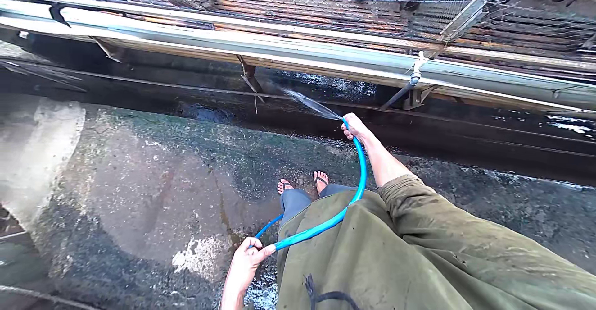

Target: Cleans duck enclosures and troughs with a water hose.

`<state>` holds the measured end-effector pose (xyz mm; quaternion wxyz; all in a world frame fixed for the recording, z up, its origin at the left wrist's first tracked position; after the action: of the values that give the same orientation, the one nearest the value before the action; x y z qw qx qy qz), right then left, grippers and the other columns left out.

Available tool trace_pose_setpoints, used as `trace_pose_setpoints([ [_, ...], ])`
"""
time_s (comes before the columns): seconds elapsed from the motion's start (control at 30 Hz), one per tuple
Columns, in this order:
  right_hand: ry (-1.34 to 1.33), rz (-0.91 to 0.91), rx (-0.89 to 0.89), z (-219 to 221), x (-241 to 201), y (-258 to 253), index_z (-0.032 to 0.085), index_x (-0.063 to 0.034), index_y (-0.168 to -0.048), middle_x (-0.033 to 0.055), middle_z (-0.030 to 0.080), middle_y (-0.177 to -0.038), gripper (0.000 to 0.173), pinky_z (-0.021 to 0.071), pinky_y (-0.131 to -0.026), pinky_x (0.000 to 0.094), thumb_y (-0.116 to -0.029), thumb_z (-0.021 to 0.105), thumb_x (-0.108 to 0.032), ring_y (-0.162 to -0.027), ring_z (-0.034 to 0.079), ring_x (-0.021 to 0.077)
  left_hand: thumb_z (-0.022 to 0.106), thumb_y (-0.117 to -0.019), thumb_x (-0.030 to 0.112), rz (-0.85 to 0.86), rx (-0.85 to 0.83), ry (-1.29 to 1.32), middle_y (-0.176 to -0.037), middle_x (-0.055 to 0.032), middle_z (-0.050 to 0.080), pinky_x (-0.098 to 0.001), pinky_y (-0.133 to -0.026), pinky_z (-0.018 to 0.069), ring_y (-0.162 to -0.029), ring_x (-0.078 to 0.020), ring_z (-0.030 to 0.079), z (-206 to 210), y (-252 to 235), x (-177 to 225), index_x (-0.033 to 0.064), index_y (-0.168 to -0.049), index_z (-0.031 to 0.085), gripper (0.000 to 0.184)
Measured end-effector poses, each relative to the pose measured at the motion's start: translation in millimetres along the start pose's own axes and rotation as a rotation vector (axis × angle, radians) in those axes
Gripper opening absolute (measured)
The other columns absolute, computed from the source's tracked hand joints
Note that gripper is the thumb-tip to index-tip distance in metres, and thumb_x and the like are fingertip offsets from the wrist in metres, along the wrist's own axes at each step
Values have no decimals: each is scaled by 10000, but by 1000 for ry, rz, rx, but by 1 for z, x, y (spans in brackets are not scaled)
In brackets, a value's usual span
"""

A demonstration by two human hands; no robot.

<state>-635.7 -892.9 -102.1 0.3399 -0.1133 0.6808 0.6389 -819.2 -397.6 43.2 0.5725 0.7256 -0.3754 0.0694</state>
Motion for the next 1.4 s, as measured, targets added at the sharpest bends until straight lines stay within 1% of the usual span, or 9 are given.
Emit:
trace_pose_setpoints([
  [0.2,19,10,12,-1,3,-1,405,-155,-1287,-2,476,-701,252,343,-376,218,-1141,292,-328,-415,355,70,875,-780,108,-3,-1,-4,-530,65,469,-201,-479,382,-459,-34,429,1,1,0,69,-933,599,318],
  [0.33,57,72,31,-12,21,-7,431,-140,-1277,8,486,-692,247,349,-376,219,-1132,320,-306,-410,360,72,867,-784,97,5,-7,6,-538,61,475,-200,-480,389,-462,-36,437,3,-1,2,67,-937,599,310],
  [0.47,114,180,164,-38,45,9,483,-96,-1156,4,460,-643,213,354,-380,199,-1118,345,-254,-405,372,59,856,-798,105,10,-13,-10,-544,68,483,-194,-483,390,-465,-29,441,5,-3,8,70,-940,598,297],
  [0.73,46,258,494,-110,91,47,501,-49,-1041,15,440,-674,182,391,-413,214,-1081,387,-185,-433,406,78,842,-816,126,23,0,-29,-544,77,484,-194,-486,380,-466,-20,430,5,-9,19,76,-927,592,277],
  [0.83,58,260,566,-124,98,57,508,-31,-1155,41,467,-761,217,429,-466,244,-1085,391,-200,-486,444,98,844,-821,120,28,7,-34,-544,74,484,-194,-489,388,-468,-23,435,5,-10,26,73,-916,592,273],
  [0.93,41,267,620,-132,101,64,448,-30,-1302,58,471,-834,281,446,-506,266,-1088,392,-202,-529,464,114,838,-826,119,43,18,-59,-537,82,478,-184,-482,382,-459,-12,429,4,-12,33,79,-907,594,260],
  [1.1,97,270,674,-140,96,67,386,-21,-1441,113,522,-960,401,490,-572,294,-1093,399,-220,-600,535,143,833,-841,138,42,22,-74,-535,80,468,-184,-479,365,-456,-12,414,5,-12,38,80,-902,596,252],
  [1.27,143,287,626,-135,92,60,402,-32,-1415,86,506,-915,369,475,-560,269,-1094,397,-214,-584,515,120,832,-841,130,43,27,-62,-530,83,464,-185,-475,356,-454,-12,407,7,-10,39,82,-891,597,245],
  [1.4,139,248,568,-127,90,46,520,-15,-1198,53,488,-776,233,451,-484,245,-1082,410,-185,-490,468,101,834,-830,115,45,34,-38,-529,89,459,-180,-476,362,-453,-7,405,8,-8,37,84,-897,590,255],
])
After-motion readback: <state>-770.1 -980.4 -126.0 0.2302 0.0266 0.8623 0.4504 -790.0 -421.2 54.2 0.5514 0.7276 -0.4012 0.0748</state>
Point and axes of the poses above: each hand's wrist, its own y-axis away from the middle knuckle, its own z-axis out of the palm, x = y × z, the point moved 10 cm from there along -y, towards the middle knuckle
